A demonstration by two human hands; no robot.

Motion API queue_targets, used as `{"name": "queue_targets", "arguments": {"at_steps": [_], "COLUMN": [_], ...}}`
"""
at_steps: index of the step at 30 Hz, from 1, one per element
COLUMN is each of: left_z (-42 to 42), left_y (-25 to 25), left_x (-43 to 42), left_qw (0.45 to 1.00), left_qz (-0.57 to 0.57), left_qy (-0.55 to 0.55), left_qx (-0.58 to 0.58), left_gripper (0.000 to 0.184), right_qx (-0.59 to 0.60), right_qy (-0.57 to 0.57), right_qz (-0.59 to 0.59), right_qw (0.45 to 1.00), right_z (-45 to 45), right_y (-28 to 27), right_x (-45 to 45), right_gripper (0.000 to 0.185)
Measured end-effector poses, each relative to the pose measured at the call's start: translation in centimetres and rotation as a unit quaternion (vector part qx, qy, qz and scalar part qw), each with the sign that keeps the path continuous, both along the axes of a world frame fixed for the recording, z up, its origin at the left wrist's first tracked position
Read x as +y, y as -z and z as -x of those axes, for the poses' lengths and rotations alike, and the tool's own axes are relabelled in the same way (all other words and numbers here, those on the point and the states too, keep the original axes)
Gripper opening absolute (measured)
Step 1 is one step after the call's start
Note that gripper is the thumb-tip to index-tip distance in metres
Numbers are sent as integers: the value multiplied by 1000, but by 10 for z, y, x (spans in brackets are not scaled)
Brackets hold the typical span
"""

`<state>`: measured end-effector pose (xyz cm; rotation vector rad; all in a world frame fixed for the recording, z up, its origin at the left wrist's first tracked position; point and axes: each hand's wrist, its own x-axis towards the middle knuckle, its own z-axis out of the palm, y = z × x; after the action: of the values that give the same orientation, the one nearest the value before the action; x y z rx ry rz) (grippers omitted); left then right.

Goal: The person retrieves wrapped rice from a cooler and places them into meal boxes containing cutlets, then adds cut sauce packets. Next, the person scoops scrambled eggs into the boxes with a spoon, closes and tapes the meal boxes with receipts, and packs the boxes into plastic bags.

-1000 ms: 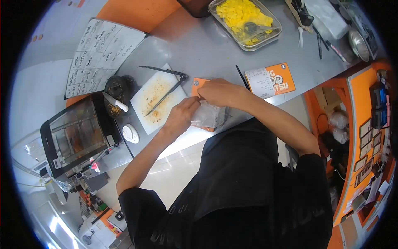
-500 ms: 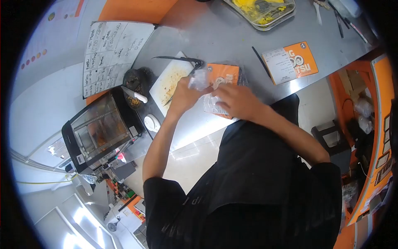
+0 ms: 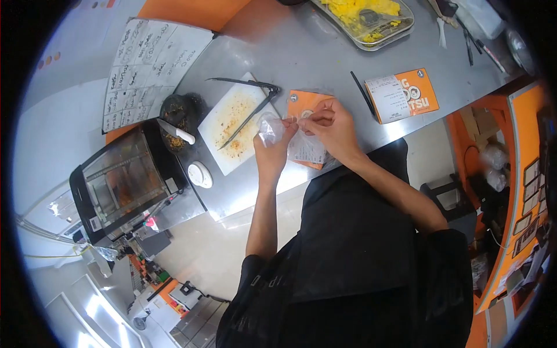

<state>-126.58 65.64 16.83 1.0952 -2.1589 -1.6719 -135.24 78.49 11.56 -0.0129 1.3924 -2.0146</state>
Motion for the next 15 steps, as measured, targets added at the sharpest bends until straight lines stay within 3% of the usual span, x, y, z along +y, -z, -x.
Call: {"name": "queue_targets", "arguments": {"at_steps": [5,11,15], "left_z": [-1,-7,-6], "left_y": [1,9,9], "left_x": [8,7,5], "left_qw": [999,999,999], "left_qz": [16,26,45], "left_qy": [-34,-29,-8], "left_qx": [12,26,15], "left_gripper": [16,19,17], "right_qx": [-18,285,324], "right_qy": [31,-9,-7], "right_qz": [6,-54,-81], "right_qw": [999,957,943], "right_z": [0,-10,-11], "right_y": [4,6,0], "right_x": [-2,-1,-3], "right_gripper": [21,17,14]}}
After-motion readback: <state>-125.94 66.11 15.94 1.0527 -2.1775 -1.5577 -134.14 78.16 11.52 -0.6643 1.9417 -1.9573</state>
